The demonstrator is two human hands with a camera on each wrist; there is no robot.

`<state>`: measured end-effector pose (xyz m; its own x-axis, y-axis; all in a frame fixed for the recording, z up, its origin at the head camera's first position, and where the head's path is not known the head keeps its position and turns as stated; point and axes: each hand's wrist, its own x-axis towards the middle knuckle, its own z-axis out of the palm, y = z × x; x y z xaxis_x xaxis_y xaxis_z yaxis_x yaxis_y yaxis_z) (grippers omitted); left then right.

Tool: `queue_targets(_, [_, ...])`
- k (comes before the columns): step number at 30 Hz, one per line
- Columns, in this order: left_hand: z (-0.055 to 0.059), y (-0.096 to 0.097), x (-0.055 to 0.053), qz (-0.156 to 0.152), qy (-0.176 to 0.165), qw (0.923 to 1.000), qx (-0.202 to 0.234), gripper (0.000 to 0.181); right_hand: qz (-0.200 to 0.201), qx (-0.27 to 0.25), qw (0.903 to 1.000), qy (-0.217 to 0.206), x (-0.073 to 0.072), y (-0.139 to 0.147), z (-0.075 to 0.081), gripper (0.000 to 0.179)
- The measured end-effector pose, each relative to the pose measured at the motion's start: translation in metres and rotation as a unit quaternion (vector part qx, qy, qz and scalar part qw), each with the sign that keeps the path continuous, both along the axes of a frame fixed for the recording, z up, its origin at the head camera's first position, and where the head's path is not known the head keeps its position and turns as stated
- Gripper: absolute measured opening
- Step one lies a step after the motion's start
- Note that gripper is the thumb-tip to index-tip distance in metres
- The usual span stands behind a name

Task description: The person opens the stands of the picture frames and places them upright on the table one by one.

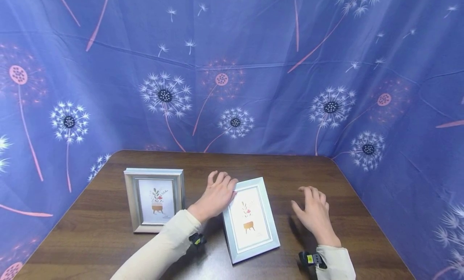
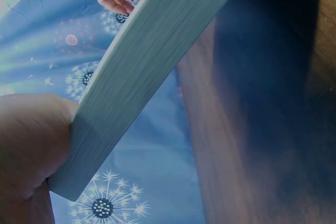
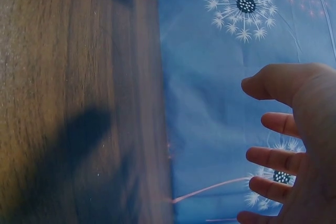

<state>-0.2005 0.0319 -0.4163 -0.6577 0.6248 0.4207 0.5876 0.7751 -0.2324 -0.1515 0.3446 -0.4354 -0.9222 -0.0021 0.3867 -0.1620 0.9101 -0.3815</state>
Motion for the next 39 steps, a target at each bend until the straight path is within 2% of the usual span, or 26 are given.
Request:
queue_targets(7, [0.006, -0.001, 0.001, -0.003, 0.019, 0.9998, -0.006, 0.034, 0.003, -0.003, 0.9999, 0.013, 0.003, 0.001, 0.001, 0.046])
queue_targets(14, [0.016, -0.002, 0.003, -0.003, 0.020, 0.9998, -0.005, 0.034, 0.004, -0.004, 0.9998, 0.019, 0.004, 0.001, 0.003, 0.046])
queue_targets(19, [0.024, -0.003, 0.006, -0.026, 0.022, 0.9993, 0.014, 0.031, 0.012, 0.000, 0.9995, 0.031, 0.004, 0.002, 0.002, 0.046])
queue_targets(23, [0.031, -0.004, 0.009, -0.045, 0.007, 0.9987, 0.022, 0.030, 0.029, 0.006, 0.9983, 0.050, 0.003, 0.004, 0.001, 0.045])
queue_targets(30, [0.042, -0.005, 0.011, -0.052, -0.037, 0.9978, 0.017, 0.032, 0.056, 0.023, 0.9943, 0.087, 0.002, 0.011, 0.003, 0.044])
queue_targets(39, [0.054, -0.006, 0.012, -0.072, -0.062, 0.9950, 0.030, 0.029, 0.073, 0.050, 0.9908, 0.103, 0.002, 0.014, 0.005, 0.042])
